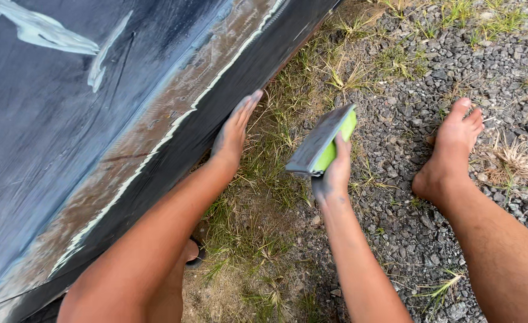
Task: The person uses a green sanding block to sand the lower side panel of a dark-colored car. They work along the bottom edge and the area above the rear wheel, smoothing the surface which appears to have primer or filler applied.
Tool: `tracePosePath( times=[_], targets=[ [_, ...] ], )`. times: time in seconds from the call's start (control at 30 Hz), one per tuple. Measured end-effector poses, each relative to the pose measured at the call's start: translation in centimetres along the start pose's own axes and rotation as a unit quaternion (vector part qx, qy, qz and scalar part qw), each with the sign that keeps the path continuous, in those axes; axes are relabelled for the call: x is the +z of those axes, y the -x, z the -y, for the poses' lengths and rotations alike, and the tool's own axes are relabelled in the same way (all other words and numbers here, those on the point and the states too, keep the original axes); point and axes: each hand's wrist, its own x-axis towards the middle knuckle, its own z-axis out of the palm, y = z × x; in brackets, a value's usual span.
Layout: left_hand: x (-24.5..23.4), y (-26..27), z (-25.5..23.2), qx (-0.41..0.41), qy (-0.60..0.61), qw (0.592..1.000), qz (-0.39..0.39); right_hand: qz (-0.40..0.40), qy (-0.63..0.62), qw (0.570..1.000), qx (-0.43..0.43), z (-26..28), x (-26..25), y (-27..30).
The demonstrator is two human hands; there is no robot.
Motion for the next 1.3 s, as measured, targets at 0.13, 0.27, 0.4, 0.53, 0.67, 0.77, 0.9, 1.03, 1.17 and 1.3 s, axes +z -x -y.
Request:
tracePosePath(
  times=[0.13, 0.27, 0.4, 0.53, 0.67, 0.77, 0.9, 1.03, 1.17, 1.3],
  targets=[
    [2.1, 9.9, -1.6, 0.062, 0.109, 0.988, 0.091, -0.005, 0.005, 1.000, -0.002, 2.3, 2.6, 1.6],
    [2.2, 20.9, 1.5, 0.109, 0.628, 0.742, 0.208, -0.037, 0.014, 0.998, 0.057, 0.4, 4.0, 2.9],
    [4.1, 28.5, 3.1, 0.074, 0.745, 0.660, 0.069, 0.000, -0.024, 0.999, -0.038, -2.6, 7.3, 6.2],
    [4.1, 33.9, 5.1, 0.027, 0.757, 0.652, -0.031, 0.076, 0.103, 0.968, -0.218, -5.3, 11.4, 6.8],
    [3.6, 36.7, 6.3, -0.016, 0.805, 0.589, -0.070, 0.038, 0.127, 0.935, -0.330, -6.6, 15.9, 6.1],
    [5.2, 39.0, 4.6, -0.066, 0.781, 0.593, -0.185, -0.038, 0.139, 0.943, -0.301, -7.0, 19.1, 8.4],
    [6.5, 39.1, 3.9, -0.224, 0.806, 0.467, -0.287, -0.042, 0.177, 0.881, -0.437, -13.4, 19.5, 13.4],
    [7.3, 38.3, 4.7, -0.178, 0.800, 0.454, -0.349, 0.097, 0.212, 0.839, -0.491, -21.9, 16.6, 19.6],
    [7.1, 39.6, 4.6, -0.139, 0.823, 0.464, -0.297, 0.093, 0.231, 0.777, -0.578, -13.8, 18.5, 13.8],
    [7.8, 39.8, 5.1, -0.193, 0.848, 0.420, -0.259, -0.061, 0.188, 0.855, -0.480, -2.2, 21.6, 7.1]
  ],
)
